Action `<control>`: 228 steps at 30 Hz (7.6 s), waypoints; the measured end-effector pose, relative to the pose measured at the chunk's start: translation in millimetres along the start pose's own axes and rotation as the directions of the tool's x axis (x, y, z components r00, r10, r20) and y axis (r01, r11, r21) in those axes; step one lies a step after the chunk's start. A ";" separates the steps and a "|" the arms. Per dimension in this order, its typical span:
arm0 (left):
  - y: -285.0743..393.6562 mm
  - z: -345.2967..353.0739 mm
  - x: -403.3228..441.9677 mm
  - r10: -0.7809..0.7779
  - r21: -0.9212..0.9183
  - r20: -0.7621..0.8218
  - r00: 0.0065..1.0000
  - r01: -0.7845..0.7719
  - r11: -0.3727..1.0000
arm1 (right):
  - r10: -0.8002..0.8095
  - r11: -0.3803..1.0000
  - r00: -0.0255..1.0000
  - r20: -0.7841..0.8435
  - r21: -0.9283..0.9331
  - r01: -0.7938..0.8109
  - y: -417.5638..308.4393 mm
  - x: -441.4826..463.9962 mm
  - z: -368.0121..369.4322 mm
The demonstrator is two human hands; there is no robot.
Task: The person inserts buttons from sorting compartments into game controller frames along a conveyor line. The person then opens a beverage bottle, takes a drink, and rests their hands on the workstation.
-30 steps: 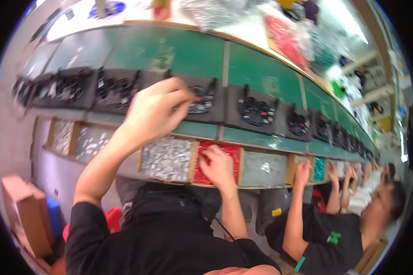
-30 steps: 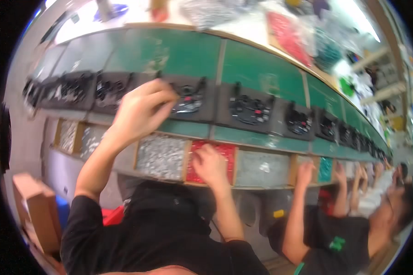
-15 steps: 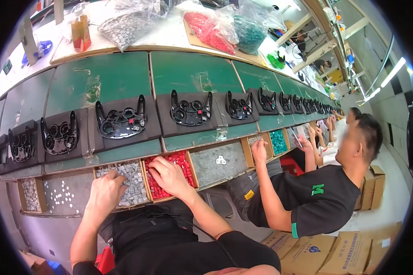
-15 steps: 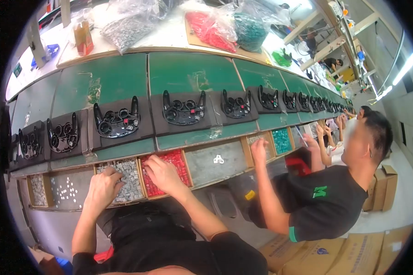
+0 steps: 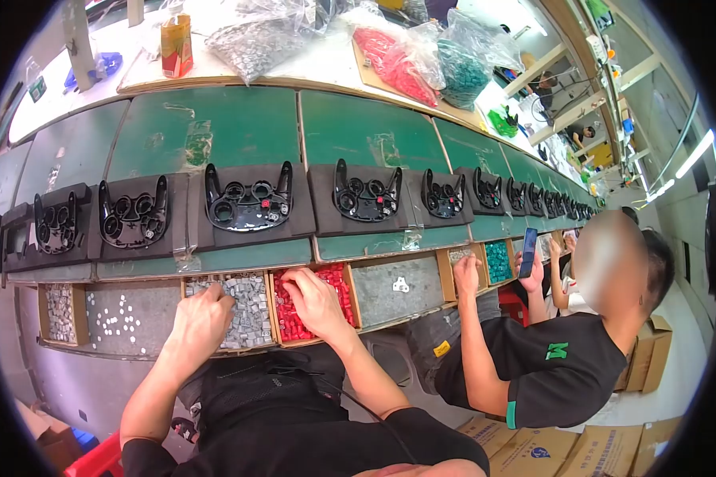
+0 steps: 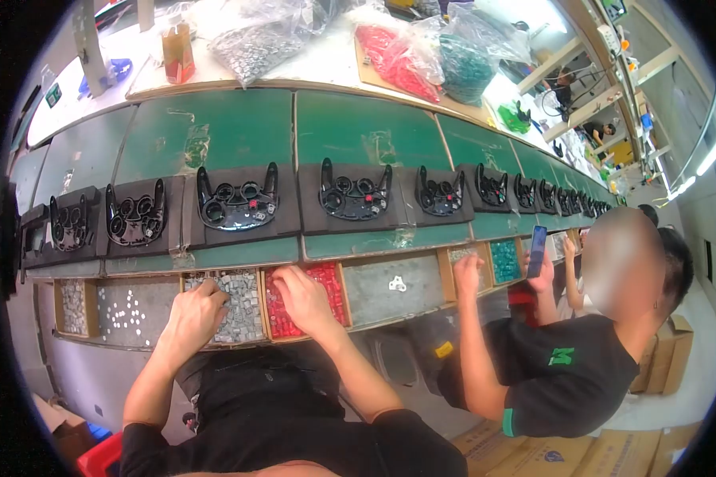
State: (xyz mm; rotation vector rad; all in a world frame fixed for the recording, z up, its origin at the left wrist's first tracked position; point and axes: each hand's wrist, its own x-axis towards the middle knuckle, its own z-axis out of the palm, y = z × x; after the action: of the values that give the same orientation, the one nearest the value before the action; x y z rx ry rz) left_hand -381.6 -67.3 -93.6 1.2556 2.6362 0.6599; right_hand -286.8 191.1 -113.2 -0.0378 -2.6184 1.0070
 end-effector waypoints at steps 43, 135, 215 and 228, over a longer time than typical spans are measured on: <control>-2.1 -58.5 21.1 -0.197 -0.661 -0.500 0.844 -0.225 0.716 | 0.053 0.999 0.996 -0.066 0.015 -0.052 -9.8 0.8 34.1; -22.7 -32.9 2.2 0.000 -0.759 -0.162 0.987 -0.124 0.639 | -0.081 0.968 0.980 -0.179 0.220 0.120 -46.0 9.6 55.4; -78.7 -25.0 -44.9 -0.084 0.019 0.024 0.996 0.084 0.996 | 0.047 0.997 0.988 -0.146 -0.057 -0.056 -43.7 16.4 90.1; -68.1 -51.7 -48.0 -0.087 -0.404 -0.166 0.982 0.013 0.915 | 0.043 0.998 0.986 -0.164 -0.046 -0.051 -41.2 14.3 92.4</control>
State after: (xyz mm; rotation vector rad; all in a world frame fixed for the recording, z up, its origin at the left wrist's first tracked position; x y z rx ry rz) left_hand -414.9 -158.6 -80.5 1.0437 2.4710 1.2842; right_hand -325.8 102.5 -146.0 -0.1864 -2.5031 0.9131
